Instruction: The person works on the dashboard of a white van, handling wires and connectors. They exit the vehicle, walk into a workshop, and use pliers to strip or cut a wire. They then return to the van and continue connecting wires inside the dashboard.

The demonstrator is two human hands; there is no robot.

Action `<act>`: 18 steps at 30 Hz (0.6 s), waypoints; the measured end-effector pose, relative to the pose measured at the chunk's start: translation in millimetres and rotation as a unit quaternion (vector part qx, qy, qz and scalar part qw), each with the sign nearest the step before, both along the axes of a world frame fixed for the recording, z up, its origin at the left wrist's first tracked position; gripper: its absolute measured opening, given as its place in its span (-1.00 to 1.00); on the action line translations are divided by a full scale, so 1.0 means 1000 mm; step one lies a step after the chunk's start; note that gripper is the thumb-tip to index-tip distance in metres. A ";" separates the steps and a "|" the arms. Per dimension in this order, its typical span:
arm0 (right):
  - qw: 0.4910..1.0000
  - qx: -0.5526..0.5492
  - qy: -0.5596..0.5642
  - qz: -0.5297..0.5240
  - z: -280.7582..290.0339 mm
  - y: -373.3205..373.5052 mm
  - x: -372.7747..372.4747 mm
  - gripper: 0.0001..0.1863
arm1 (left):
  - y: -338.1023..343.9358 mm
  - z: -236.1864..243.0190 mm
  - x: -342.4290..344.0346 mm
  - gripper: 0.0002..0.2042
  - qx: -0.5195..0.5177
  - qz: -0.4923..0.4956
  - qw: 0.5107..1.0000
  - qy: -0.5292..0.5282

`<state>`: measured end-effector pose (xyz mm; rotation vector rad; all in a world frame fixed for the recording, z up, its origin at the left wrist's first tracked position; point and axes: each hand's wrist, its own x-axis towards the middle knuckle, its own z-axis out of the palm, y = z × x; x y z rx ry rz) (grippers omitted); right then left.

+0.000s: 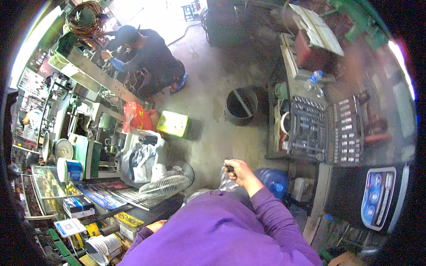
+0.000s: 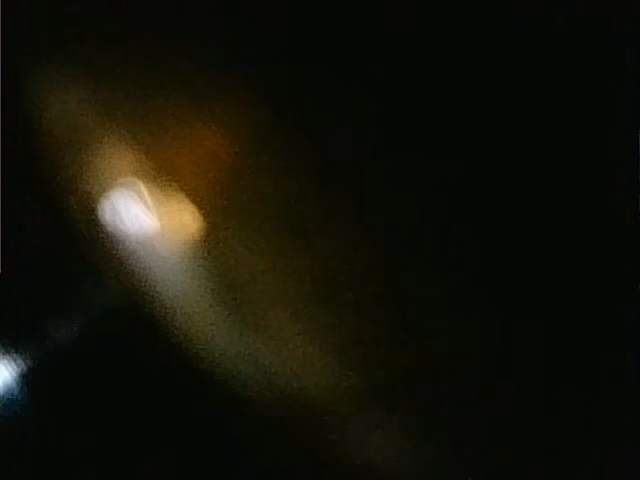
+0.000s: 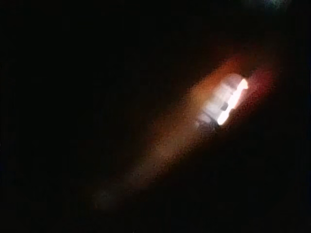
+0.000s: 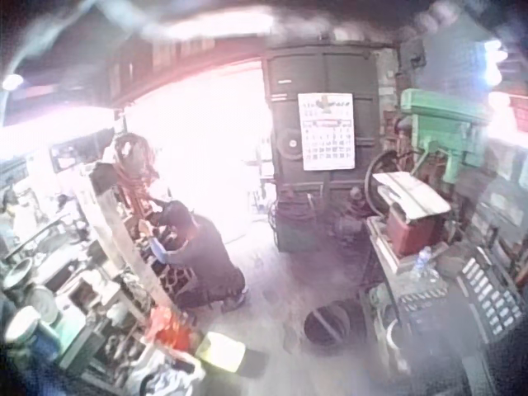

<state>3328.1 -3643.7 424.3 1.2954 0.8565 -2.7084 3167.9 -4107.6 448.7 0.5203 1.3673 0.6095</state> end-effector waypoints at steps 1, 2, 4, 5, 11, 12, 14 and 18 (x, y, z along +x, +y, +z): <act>1.000 0.002 -0.006 0.020 0.004 0.024 -0.027 -0.80 | 0.015 0.001 -0.007 -0.54 -0.012 0.024 0.999 -0.017; 0.999 0.021 0.000 0.050 0.023 0.048 -0.052 -0.79 | 0.030 0.006 -0.015 -0.55 -0.070 0.082 0.992 -0.065; 0.993 0.063 0.009 0.097 0.038 0.093 -0.097 -0.81 | 0.055 0.018 -0.028 -0.54 -0.102 0.162 0.973 -0.128; 0.989 0.084 0.010 0.122 0.052 0.117 -0.123 -0.81 | 0.067 0.024 -0.032 -0.54 -0.108 0.193 0.965 -0.139; 0.979 0.145 0.061 0.127 0.049 0.237 -0.233 -0.84 | 0.163 -0.021 -0.144 -0.56 0.258 -0.148 0.921 0.253; 0.984 0.126 0.065 0.111 0.042 0.253 -0.244 -0.85 | 0.180 -0.031 -0.167 -0.56 0.181 -0.154 0.947 0.215; 0.997 0.065 0.030 0.043 0.012 0.286 -0.260 -0.81 | 0.236 -0.026 -0.223 -0.57 0.091 -0.090 0.985 0.120; 0.994 -0.048 -0.082 -0.054 -0.030 0.341 -0.288 -0.78 | 0.339 -0.008 -0.341 -0.60 -0.198 0.245 0.947 -0.062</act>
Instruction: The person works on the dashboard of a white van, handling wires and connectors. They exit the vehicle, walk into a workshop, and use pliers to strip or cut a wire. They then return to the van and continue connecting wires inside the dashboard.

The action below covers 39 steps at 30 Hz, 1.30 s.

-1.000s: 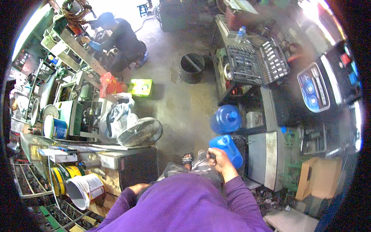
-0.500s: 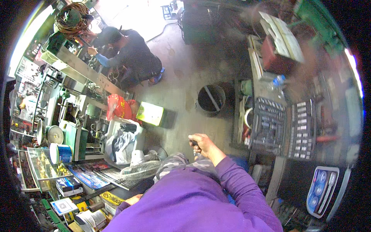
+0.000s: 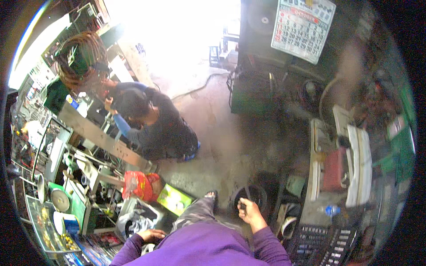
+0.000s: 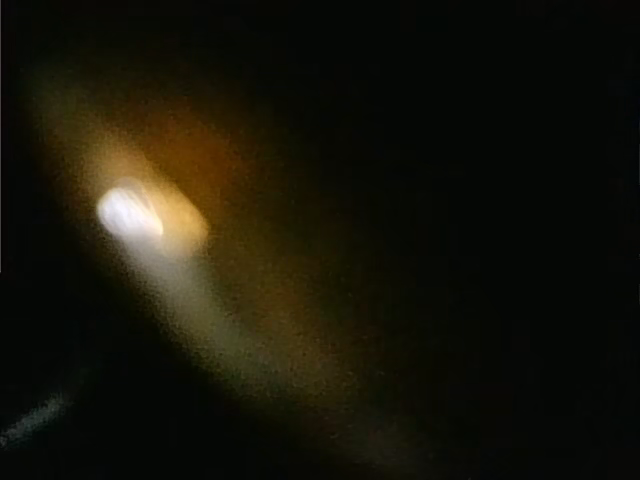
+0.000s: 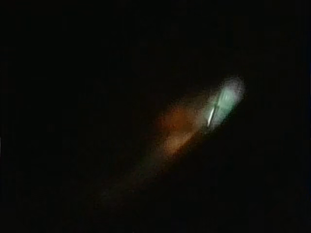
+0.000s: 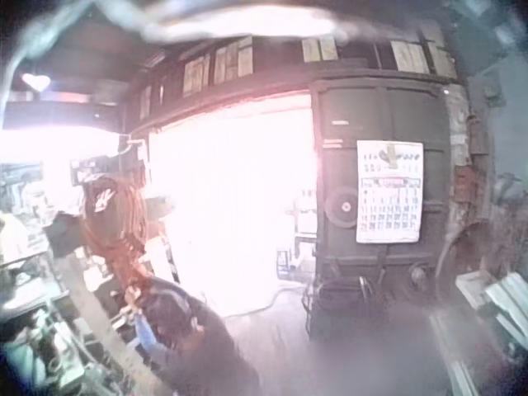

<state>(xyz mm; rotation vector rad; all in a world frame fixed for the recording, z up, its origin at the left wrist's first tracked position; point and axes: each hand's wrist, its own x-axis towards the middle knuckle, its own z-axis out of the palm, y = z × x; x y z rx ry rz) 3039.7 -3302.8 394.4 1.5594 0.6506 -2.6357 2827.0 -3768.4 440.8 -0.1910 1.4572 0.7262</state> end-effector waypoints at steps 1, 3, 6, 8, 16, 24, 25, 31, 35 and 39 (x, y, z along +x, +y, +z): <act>0.999 0.002 0.011 -0.030 -0.004 0.017 -0.005 -0.77 | 0.045 0.025 -0.050 -0.57 0.069 -0.077 0.994 0.044; 0.999 -0.001 -0.029 -0.016 0.009 0.045 -0.039 -0.77 | 0.057 -0.039 -0.145 -0.51 0.327 -0.438 0.757 0.358; 0.999 0.052 -0.009 -0.008 0.027 0.099 -0.091 -0.80 | 0.217 0.021 -0.218 -0.52 0.166 -0.260 0.846 0.435; 0.997 0.074 0.018 0.009 0.029 0.139 -0.136 -0.83 | 0.302 0.054 -0.261 -0.54 0.166 -0.210 0.829 0.490; 0.988 0.104 0.039 0.112 -0.012 0.313 -0.317 -0.77 | 0.485 0.030 -0.352 -0.60 0.143 -0.192 0.838 0.490; 0.910 0.238 0.029 0.339 0.052 0.479 -0.534 -0.78 | 0.576 0.048 -0.435 -0.61 0.107 -0.025 0.886 0.450; 0.900 0.248 0.029 0.359 0.060 0.495 -0.563 -0.75 | 0.584 0.045 -0.449 -0.61 0.109 -0.006 0.884 0.455; 0.917 0.244 0.018 0.316 0.030 0.588 -0.682 -0.76 | 0.661 0.041 -0.572 -0.63 0.100 -0.004 0.868 0.487; 0.934 0.201 -0.055 0.290 0.034 0.611 -0.733 -0.79 | 0.705 0.043 -0.689 -0.63 0.115 -0.023 0.833 0.541; 0.921 0.219 -0.056 0.318 0.030 0.656 -0.792 -0.77 | 0.762 0.082 -0.812 -0.66 0.115 -0.048 0.792 0.597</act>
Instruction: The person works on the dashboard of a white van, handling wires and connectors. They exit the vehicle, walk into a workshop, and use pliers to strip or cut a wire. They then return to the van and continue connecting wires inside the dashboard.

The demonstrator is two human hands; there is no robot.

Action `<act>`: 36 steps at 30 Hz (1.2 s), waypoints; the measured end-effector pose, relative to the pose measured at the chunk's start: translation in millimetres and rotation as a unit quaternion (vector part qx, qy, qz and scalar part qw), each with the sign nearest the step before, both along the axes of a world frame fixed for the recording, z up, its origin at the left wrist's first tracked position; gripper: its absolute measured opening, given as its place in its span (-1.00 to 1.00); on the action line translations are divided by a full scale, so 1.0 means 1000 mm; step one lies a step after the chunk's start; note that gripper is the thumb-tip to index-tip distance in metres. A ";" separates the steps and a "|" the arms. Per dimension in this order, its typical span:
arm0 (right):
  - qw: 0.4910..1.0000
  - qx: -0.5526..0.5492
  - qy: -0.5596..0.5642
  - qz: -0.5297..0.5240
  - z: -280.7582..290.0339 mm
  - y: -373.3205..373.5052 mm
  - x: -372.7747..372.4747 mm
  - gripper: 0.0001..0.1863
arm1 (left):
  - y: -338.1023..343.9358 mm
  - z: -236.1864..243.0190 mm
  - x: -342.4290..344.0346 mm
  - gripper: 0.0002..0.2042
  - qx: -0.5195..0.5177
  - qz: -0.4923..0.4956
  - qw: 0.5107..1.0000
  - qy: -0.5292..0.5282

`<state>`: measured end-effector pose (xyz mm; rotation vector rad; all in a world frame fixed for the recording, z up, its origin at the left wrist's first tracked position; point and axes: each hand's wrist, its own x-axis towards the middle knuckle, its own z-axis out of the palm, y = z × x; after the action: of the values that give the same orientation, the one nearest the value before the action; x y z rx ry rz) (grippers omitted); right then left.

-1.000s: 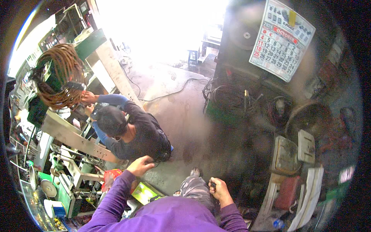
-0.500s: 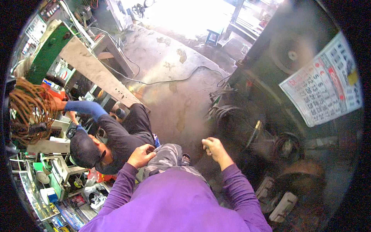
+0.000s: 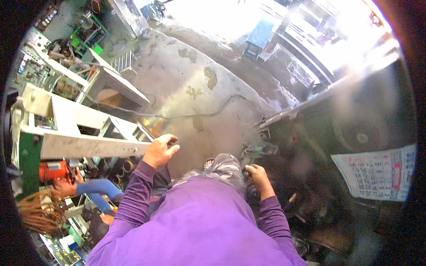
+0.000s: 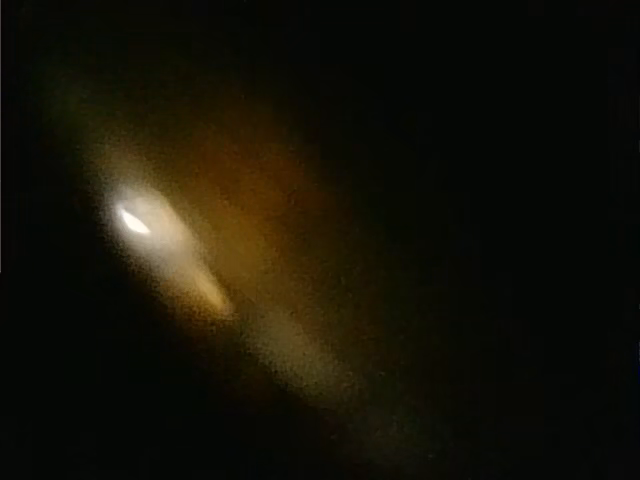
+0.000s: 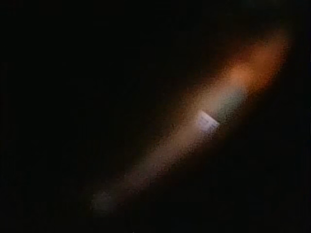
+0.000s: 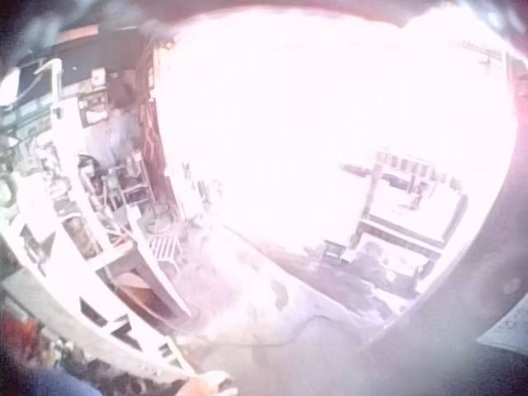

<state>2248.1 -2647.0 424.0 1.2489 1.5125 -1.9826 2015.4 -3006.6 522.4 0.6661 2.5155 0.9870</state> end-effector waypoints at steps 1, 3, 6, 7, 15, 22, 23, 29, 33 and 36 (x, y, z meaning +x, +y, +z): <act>1.000 0.004 -0.010 -0.017 -0.008 0.013 -0.015 -0.77 | 0.016 0.010 -0.028 -0.67 0.026 0.013 0.999 -0.015; 0.997 -0.041 -0.010 -0.061 -0.020 0.038 -0.059 -0.75 | 0.044 0.026 -0.086 -0.69 0.058 0.017 0.998 -0.026; 0.994 -0.069 -0.027 -0.078 -0.048 0.072 -0.137 -0.69 | 0.063 -0.003 -0.153 -0.69 0.079 0.062 0.991 -0.083; 0.995 -0.068 -0.002 -0.068 -0.054 0.081 -0.172 -0.68 | 0.064 -0.020 -0.169 -0.69 0.078 0.073 0.991 -0.074; 0.995 0.034 0.057 0.078 -0.017 0.153 -0.468 -0.72 | -0.106 -0.235 -0.138 -0.78 -0.197 0.343 0.807 -0.438; 0.992 0.061 0.036 0.102 -0.018 0.179 -0.663 -0.74 | -0.104 -0.240 -0.168 -0.72 -0.026 0.567 0.621 -0.541; 0.995 0.039 0.033 0.087 -0.024 0.175 -0.684 -0.77 | -0.102 -0.248 -0.188 -0.70 -0.041 0.523 0.654 -0.545; 0.936 -0.324 0.073 -0.120 -0.044 0.141 -0.769 -0.77 | -0.158 -0.303 -0.427 -0.62 -0.210 -0.046 0.975 -0.061; 0.926 -0.349 0.102 -0.098 -0.034 0.120 -0.840 -0.70 | -0.146 -0.219 -0.678 -0.76 -0.019 0.456 0.842 -0.287; 0.935 -0.348 0.060 -0.031 -0.034 0.118 -0.910 -0.69 | -0.164 -0.188 -0.827 -0.75 0.081 0.502 0.828 -0.236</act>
<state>1337.6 -2528.7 390.5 0.8816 0.6827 -2.3580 1188.4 -3170.2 334.8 -0.9111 2.2365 1.4431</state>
